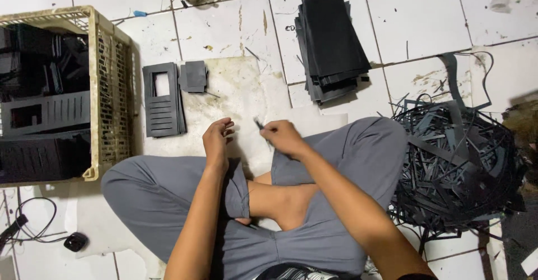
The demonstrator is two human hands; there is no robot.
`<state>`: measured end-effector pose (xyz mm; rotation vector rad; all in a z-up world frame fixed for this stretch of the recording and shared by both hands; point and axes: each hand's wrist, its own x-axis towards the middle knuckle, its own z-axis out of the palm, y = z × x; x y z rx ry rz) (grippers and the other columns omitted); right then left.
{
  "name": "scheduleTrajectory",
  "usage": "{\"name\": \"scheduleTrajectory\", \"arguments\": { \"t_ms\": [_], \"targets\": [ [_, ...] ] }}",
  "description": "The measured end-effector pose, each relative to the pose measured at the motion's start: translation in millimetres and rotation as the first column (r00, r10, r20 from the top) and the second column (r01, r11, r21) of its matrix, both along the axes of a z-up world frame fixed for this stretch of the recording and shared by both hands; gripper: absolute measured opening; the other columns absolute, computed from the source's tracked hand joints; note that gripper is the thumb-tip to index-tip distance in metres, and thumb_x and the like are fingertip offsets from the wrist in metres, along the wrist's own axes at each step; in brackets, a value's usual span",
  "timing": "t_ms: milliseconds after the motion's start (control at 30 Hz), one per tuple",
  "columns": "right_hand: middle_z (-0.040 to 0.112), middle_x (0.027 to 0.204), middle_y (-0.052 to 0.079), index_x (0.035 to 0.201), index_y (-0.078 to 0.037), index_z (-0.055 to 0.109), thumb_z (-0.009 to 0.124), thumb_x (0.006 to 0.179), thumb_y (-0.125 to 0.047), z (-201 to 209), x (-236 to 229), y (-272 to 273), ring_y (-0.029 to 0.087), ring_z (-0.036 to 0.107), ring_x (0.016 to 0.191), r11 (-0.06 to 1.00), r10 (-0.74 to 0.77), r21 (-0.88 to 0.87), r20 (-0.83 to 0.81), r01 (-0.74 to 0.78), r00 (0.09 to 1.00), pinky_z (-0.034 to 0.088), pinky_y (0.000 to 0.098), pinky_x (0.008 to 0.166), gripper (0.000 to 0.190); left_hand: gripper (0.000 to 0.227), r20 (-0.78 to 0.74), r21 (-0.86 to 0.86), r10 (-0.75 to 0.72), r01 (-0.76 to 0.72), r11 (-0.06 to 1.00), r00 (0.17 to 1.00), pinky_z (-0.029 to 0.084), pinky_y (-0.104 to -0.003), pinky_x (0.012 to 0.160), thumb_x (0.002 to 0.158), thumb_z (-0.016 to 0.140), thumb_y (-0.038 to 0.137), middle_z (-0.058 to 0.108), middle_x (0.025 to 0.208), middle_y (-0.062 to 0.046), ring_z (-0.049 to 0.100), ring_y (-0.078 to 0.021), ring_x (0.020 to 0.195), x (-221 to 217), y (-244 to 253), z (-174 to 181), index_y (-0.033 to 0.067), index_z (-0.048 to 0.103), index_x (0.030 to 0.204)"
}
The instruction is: Removing waste material from pre-cut leather pieces and stacking them.
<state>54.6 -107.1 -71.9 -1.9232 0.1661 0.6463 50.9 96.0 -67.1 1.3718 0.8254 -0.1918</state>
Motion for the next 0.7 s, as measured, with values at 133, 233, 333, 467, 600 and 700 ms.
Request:
{"name": "scheduleTrajectory", "arguments": {
  "t_ms": [133, 233, 333, 467, 600, 700],
  "targets": [
    [0.07, 0.079, 0.006, 0.09, -0.004, 0.077, 0.071, 0.089, -0.021, 62.6, -17.6, -37.2, 0.018, 0.062, 0.078, 0.951, -0.212, 0.216, -0.072, 0.223, 0.975, 0.048, 0.0319, 0.069, 0.018, 0.04, 0.036, -0.063, -0.049, 0.051, 0.997, 0.998, 0.05, -0.026, 0.071, 0.093, 0.049, 0.019, 0.073, 0.111, -0.017, 0.065, -0.0187, 0.084, -6.2, -33.2, 17.9, -0.0035, 0.066, 0.122],
    [0.065, 0.072, 0.003, 0.089, -0.003, 0.075, 0.071, 0.091, -0.014, 97.0, -46.0, -81.4, 0.013, 0.058, 0.073, 0.849, -0.352, 0.376, -0.12, 0.371, 0.928, 0.045, 0.0242, 0.066, 0.011, 0.038, 0.127, -0.222, -0.11, 0.136, 0.966, 0.986, 0.053, -0.028, 0.07, 0.095, 0.049, 0.018, 0.073, 0.109, -0.02, 0.069, -0.0232, 0.085, -10.6, -92.4, 45.9, -0.0055, 0.063, 0.121],
    [0.062, 0.07, 0.008, 0.096, 0.002, 0.068, 0.068, 0.097, -0.008, 102.1, -85.7, -137.0, 0.017, 0.064, 0.062, 0.652, -0.507, 0.548, -0.197, 0.523, 0.839, 0.051, 0.0255, 0.055, 0.01, 0.033, 0.202, -0.329, -0.26, 0.315, 0.89, 0.944, 0.057, -0.032, 0.073, 0.094, 0.051, 0.011, 0.072, 0.105, -0.023, 0.071, -0.0274, 0.085, -18.4, -170.1, 73.0, -0.009, 0.063, 0.118],
    [0.062, 0.067, 0.011, 0.095, 0.001, 0.065, 0.066, 0.098, -0.012, 109.0, -133.3, -216.8, 0.018, 0.065, 0.059, 0.636, -0.687, 0.45, -0.042, 0.628, 0.725, 0.048, 0.0268, 0.053, 0.014, 0.029, 0.285, -0.391, -0.454, 0.535, 0.749, 0.844, 0.061, -0.036, 0.077, 0.094, 0.057, 0.01, 0.072, 0.105, -0.025, 0.073, -0.0296, 0.088, -36.9, -270.6, 86.4, -0.0091, 0.066, 0.115],
    [0.062, 0.066, 0.01, 0.103, 0.0, 0.067, 0.06, 0.103, -0.008, 124.8, -165.6, -304.9, 0.017, 0.063, 0.063, 0.717, -0.664, 0.083, 0.384, 0.692, 0.642, 0.048, 0.0303, 0.065, 0.01, 0.028, 0.361, -0.225, -0.722, 0.807, 0.547, 0.59, 0.06, -0.034, 0.079, 0.093, 0.061, 0.013, 0.076, 0.105, -0.02, 0.074, -0.0259, 0.093, -48.6, -336.0, 97.6, -0.0012, 0.071, 0.114],
    [0.073, 0.11, 0.024, 0.124, 0.002, 0.072, 0.061, 0.103, -0.012, 166.9, -173.8, -334.8, 0.041, 0.069, 0.107, 0.514, -0.4, -0.429, 0.646, 0.743, 0.65, 0.053, 0.0484, 0.092, 0.028, 0.026, 0.384, -0.143, -0.755, 0.842, 0.521, 0.532, 0.058, -0.035, 0.076, 0.091, 0.06, 0.007, 0.074, 0.102, -0.02, 0.07, -0.0252, 0.088, -54.4, -358.1, 88.6, -0.0022, 0.072, 0.113]
  ]
}}
